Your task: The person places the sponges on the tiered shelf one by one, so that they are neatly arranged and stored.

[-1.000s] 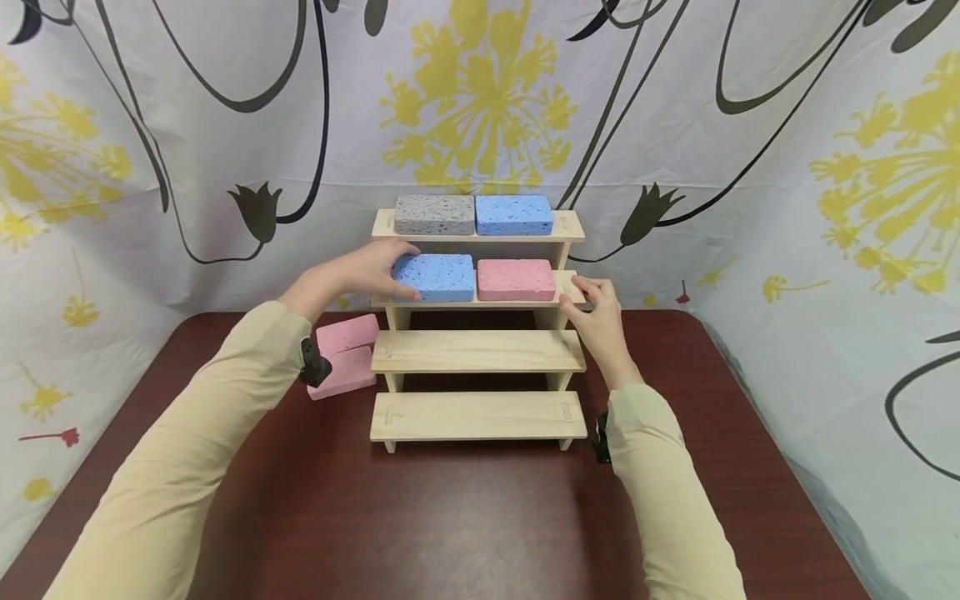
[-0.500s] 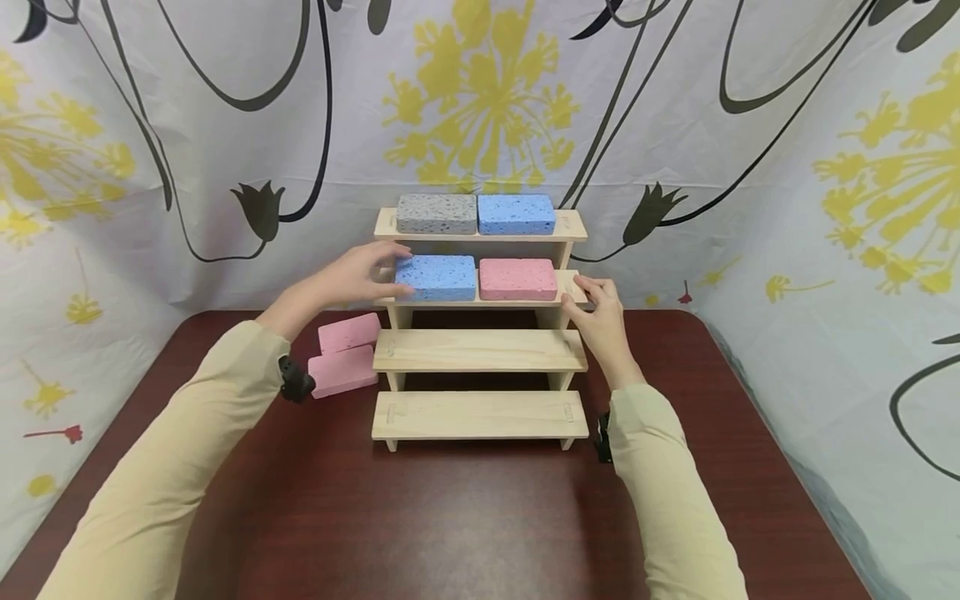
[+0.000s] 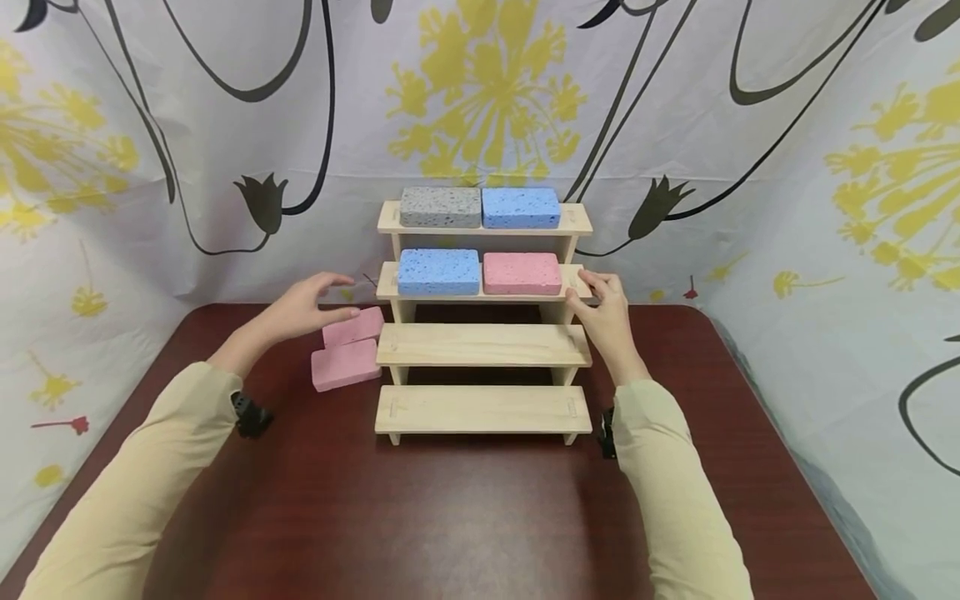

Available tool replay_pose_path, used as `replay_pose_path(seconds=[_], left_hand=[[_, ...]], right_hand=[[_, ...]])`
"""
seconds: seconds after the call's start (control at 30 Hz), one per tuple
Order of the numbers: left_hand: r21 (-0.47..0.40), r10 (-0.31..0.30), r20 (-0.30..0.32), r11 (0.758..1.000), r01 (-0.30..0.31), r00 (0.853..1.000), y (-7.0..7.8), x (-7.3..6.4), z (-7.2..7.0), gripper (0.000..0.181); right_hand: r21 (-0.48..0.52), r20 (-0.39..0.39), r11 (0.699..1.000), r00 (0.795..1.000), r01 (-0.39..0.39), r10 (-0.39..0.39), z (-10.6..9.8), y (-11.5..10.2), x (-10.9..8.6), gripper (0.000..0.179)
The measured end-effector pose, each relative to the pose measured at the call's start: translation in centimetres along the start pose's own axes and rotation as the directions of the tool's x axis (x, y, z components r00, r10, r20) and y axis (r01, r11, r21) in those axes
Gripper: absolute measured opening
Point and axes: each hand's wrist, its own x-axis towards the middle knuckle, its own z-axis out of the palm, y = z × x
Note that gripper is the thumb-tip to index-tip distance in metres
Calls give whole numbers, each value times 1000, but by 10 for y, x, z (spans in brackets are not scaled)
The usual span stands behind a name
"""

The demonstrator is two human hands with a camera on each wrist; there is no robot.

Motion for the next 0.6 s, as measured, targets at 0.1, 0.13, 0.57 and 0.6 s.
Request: replay_pose_path(seconds=[0.1, 0.13, 0.57, 0.6], left_hand=[[25, -16, 24, 1000, 15, 1000, -18, -7, 11, 57], [31, -18, 28, 999, 18, 999, -24, -10, 15, 56], [65, -113, 93, 992, 107, 989, -71, -35, 56, 73], [66, -124, 96, 991, 118, 988, -73, -36, 59, 74]], right_hand=[[2, -3, 1000, 1000, -6, 6, -1, 0, 1, 47], [3, -3, 1000, 1000, -9, 9, -1, 0, 1, 47], [14, 6, 1000, 1000, -17, 17, 1, -1, 0, 47], [12, 6, 1000, 1000, -17, 16, 1, -1, 0, 47]])
